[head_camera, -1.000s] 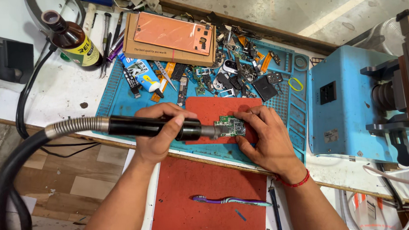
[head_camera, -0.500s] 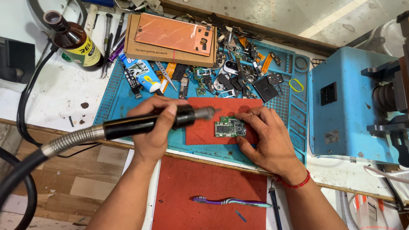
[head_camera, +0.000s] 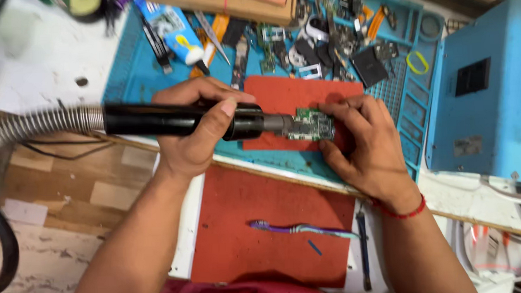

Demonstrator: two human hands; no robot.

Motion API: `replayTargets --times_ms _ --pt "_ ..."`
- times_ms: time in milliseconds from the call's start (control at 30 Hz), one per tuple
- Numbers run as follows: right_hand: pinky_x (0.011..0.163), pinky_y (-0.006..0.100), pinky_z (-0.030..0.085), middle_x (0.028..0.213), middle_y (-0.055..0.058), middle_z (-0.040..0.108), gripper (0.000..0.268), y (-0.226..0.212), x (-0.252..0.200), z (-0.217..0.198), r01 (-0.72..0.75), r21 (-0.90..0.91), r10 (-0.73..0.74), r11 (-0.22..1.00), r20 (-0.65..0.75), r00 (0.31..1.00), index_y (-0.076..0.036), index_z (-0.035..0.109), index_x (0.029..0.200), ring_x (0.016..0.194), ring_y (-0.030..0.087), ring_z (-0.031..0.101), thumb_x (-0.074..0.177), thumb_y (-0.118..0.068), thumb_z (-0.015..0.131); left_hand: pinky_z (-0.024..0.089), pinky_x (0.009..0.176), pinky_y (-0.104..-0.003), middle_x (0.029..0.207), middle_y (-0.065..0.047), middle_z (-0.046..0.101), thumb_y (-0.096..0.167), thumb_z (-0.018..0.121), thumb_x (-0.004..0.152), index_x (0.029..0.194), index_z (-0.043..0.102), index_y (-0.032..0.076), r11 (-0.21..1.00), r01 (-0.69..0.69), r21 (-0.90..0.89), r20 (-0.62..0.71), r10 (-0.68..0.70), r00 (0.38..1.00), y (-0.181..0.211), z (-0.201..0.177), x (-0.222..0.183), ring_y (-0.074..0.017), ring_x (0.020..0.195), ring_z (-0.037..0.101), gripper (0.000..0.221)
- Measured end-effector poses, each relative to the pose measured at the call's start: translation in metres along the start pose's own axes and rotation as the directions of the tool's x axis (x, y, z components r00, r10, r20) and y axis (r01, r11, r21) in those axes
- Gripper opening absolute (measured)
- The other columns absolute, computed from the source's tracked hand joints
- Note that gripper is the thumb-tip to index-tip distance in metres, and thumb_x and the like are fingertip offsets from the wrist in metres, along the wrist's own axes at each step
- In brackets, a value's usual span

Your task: The person heats a circuit board using a heat gun while holding the board by hand on a workbench.

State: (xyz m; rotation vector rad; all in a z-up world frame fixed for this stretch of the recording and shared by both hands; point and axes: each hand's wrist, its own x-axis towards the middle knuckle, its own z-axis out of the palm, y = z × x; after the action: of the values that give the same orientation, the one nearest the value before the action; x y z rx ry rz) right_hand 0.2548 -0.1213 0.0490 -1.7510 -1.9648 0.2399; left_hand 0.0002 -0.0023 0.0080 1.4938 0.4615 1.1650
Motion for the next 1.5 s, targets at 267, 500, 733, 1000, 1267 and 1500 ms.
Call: replayTargets --times_ms 267,500,733,1000,1267,1500 --pt "0.094 0.044 0.048 0.115 0.014 0.058 0.055 0.001 0.000 -0.002 0.016 0.021 -0.016 1.000 -0.007 1.000 -0.008 0.067 0.129 0.107 0.034 0.055 0.076 -0.013 0.080 0.060 0.074 -0.030 0.097 -0.020 0.077 0.017 0.066 0.102 0.092 0.064 -0.002 0.993 0.018 -0.120 0.127 -0.002 0.992 0.004 -0.004 0.005 -0.0191 0.078 0.073 0.022" --pt "0.090 0.044 0.046 0.114 0.014 0.058 0.054 0.005 -0.001 -0.003 -0.010 0.020 0.010 1.000 0.024 1.000 -0.007 0.067 0.128 0.100 0.034 0.054 0.077 -0.017 0.081 0.060 0.081 -0.032 0.096 -0.022 0.074 0.021 0.067 0.105 0.095 0.065 -0.007 0.987 0.008 -0.159 -0.059 -0.018 0.998 0.001 0.001 0.001 -0.0221 0.083 0.073 0.029" --pt "0.091 0.045 0.046 0.116 0.014 0.059 0.053 0.005 0.000 -0.003 0.034 0.022 -0.034 0.999 -0.012 0.999 -0.006 0.066 0.127 0.101 0.033 0.054 0.077 -0.019 0.078 0.061 0.082 -0.032 0.096 -0.022 0.076 0.021 0.067 0.103 0.094 0.064 -0.004 0.999 0.038 -0.026 0.008 -0.038 0.999 0.004 0.000 -0.002 -0.0225 0.085 0.074 0.026" --pt "0.086 0.045 0.045 0.106 0.012 0.057 0.054 0.006 0.001 -0.004 0.001 0.007 -0.001 1.000 0.006 1.000 -0.007 0.067 0.127 0.093 0.031 0.053 0.077 -0.024 0.079 0.062 0.077 -0.038 0.100 -0.024 0.072 0.019 0.065 0.100 0.098 0.065 -0.007 0.977 0.083 -0.194 -0.067 -0.097 0.993 0.004 -0.001 -0.005 -0.0265 0.079 0.071 0.025" --pt "0.088 0.044 0.046 0.109 0.011 0.058 0.051 0.009 -0.001 -0.003 0.019 0.016 -0.019 1.000 -0.035 0.999 -0.009 0.068 0.124 0.098 0.032 0.054 0.076 -0.023 0.079 0.065 0.068 -0.041 0.095 -0.022 0.071 0.021 0.066 0.095 0.097 0.064 -0.006 0.966 0.175 -0.190 -0.056 -0.189 0.980 0.006 0.002 -0.004 -0.0281 0.074 0.074 0.027" --pt "0.087 0.044 0.046 0.110 0.011 0.057 0.052 0.008 -0.001 -0.003 -0.002 0.029 0.002 1.000 -0.004 1.000 -0.008 0.068 0.125 0.095 0.032 0.053 0.076 -0.024 0.080 0.060 0.087 -0.038 0.100 -0.024 0.073 0.021 0.068 0.103 0.096 0.064 -0.007 0.992 0.062 -0.107 -0.080 -0.071 0.994 0.000 0.001 -0.005 -0.0267 0.086 0.072 0.029"
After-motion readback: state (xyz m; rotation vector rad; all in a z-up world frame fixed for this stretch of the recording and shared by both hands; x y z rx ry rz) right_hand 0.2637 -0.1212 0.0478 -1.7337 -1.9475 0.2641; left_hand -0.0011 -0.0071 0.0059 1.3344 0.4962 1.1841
